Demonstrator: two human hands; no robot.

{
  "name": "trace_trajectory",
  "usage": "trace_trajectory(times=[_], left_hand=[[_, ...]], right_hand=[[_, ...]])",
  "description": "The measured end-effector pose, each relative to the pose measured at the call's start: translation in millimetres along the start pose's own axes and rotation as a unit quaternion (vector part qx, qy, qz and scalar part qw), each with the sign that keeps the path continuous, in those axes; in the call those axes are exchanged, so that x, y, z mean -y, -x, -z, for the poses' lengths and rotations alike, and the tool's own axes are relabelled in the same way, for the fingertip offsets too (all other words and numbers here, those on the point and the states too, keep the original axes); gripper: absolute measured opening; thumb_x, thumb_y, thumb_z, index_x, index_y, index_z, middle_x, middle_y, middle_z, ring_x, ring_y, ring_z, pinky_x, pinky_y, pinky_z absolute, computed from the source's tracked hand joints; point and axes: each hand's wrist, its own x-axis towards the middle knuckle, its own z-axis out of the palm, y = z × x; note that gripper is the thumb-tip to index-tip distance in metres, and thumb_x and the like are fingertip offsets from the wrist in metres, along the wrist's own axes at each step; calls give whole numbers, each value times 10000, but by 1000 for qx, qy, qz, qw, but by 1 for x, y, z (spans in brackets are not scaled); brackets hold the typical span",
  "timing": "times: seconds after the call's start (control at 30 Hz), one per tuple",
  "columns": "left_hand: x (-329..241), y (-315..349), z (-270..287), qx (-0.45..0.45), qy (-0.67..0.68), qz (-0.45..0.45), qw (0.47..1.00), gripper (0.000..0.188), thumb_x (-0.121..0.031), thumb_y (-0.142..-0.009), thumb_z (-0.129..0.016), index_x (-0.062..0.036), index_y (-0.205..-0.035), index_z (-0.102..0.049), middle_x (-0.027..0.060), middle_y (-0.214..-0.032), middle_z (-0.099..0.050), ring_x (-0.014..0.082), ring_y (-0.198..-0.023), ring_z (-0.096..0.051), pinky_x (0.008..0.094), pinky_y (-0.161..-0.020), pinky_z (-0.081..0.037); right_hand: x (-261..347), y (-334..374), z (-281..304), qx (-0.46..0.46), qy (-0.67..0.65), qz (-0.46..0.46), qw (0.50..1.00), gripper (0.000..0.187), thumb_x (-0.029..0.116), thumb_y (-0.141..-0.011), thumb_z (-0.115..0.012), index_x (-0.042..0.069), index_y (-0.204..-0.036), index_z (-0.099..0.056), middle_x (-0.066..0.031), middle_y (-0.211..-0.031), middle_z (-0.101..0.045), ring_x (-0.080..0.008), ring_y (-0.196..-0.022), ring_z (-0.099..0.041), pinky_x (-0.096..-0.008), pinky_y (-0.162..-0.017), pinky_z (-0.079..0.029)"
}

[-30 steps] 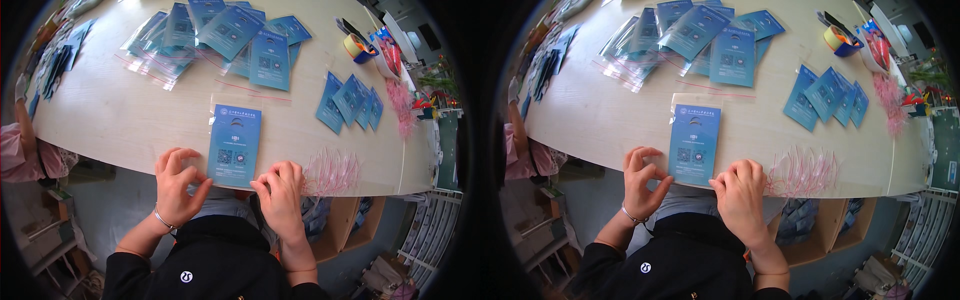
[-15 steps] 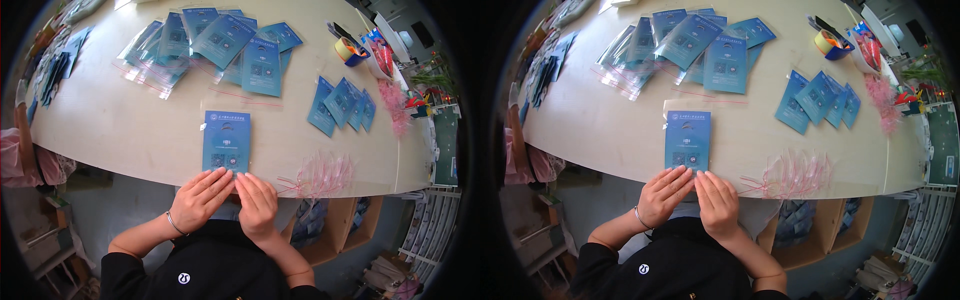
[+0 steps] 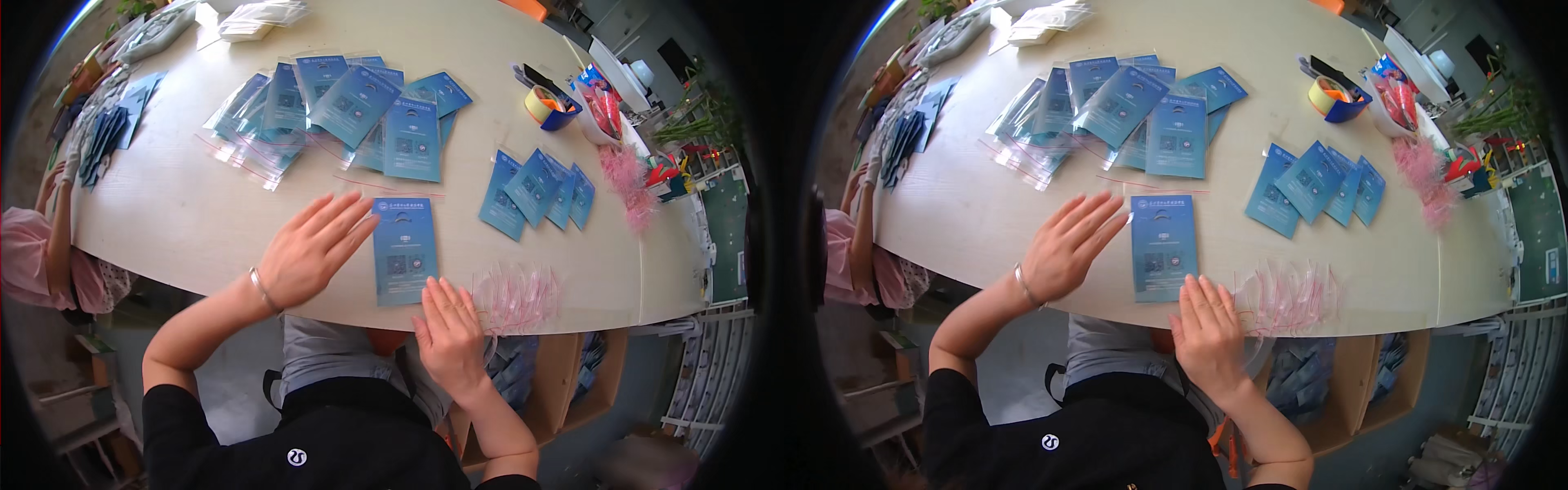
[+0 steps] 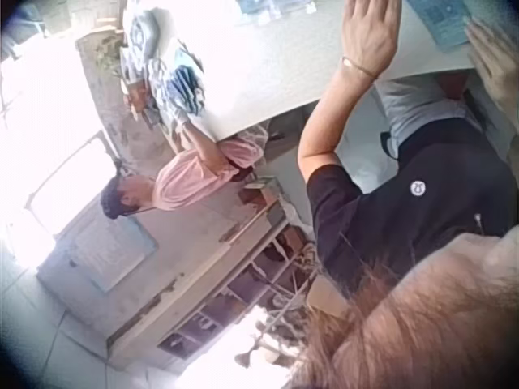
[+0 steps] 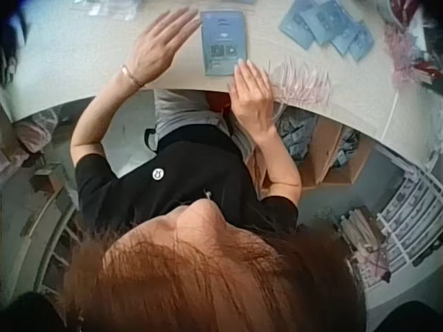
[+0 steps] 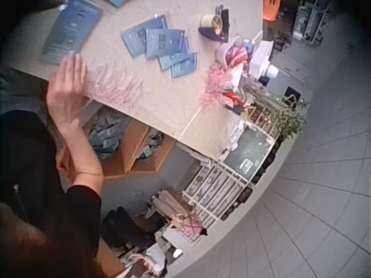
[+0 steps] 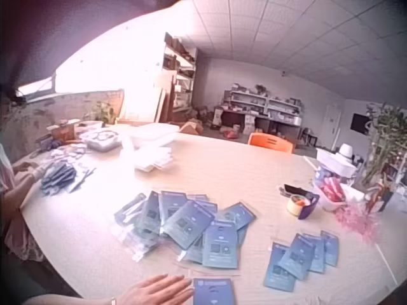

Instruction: The person repeatedly places blue cards into clear plastic zip-lock bags and seals them. They handle the cards and bags by hand, stacking the sealed packages on the table. The process is repetitive and continues throughout the clip.

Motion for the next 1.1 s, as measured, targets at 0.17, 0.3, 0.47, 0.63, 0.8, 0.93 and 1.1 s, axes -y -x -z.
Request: trace_trajectory(times=[0.17,0.3,0.47,0.63,0.8,0.93,1.1], left_hand=[[50,-107,-68,-7,-67,-66,996,441,-153,-941,-551,-130,-1382,-556,90,-1455,-532,254,-1369,-484,404,-1138,-390],[69,-135,-77,46,-100,-49,993,371,-235,-952,-583,-140,-1310,-608,88,-1360,-602,255,-1304,-537,395,-1104,-423],[82,-122,-74,-4,-12,-32,999,329,-258,-951,-617,-115,-1247,-647,103,-1322,-619,280,-1270,-552,414,-1094,-428],[58,-73,-44,-64,-5,-70,995,332,-211,-927,-647,-98,-1240,-659,127,-1374,-594,306,-1305,-537,446,-1098,-431],[-4,16,-17,19,5,-88,996,405,-273,-899,-679,-27,-1221,-662,148,-1390,-582,315,-1345,-511,475,-1114,-412],[-29,21,5,55,91,-57,993,491,-394,-893,-676,13,-1166,-678,168,-1354,-598,319,-1345,-499,496,-1157,-346],[-32,-4,-5,84,137,37,986,639,-367,-840,-739,-89,-1384,-551,149,-1504,-463,351,-1443,-363,550,-1194,-238]], right_hand=[[-30,1,12,-10,0,-48,999,384,163,-893,-698,-92,-1178,-659,-219,-1267,-654,-362,-1222,-604,-495,-1093,-420],[-45,4,16,-1,45,-78,996,432,185,-904,-693,-106,-1217,-628,-249,-1298,-625,-373,-1233,-589,-494,-1106,-406],[-86,-24,24,45,119,-180,975,557,271,-938,-660,-143,-1293,-549,-281,-1373,-560,-382,-1303,-522,-497,-1156,-339],[-88,-46,33,17,221,-181,958,496,237,-966,-617,-143,-1279,-554,-280,-1383,-543,-428,-1308,-494,-490,-1160,-325],[-13,-41,14,-37,-106,-3,994,278,-6,-874,-616,-53,-1143,-671,-199,-1228,-637,-369,-1182,-592,-457,-994,-485],[-2,-26,-9,-24,-123,-26,992,239,-40,-829,-660,-32,-1065,-690,-151,-1166,-658,-324,-1089,-624,-403,-915,-521],[-3,-28,-7,-23,-149,-56,987,216,-14,-778,-736,-19,-989,-690,-118,-1087,-638,-309,-1030,-608,-392,-843,-523]])
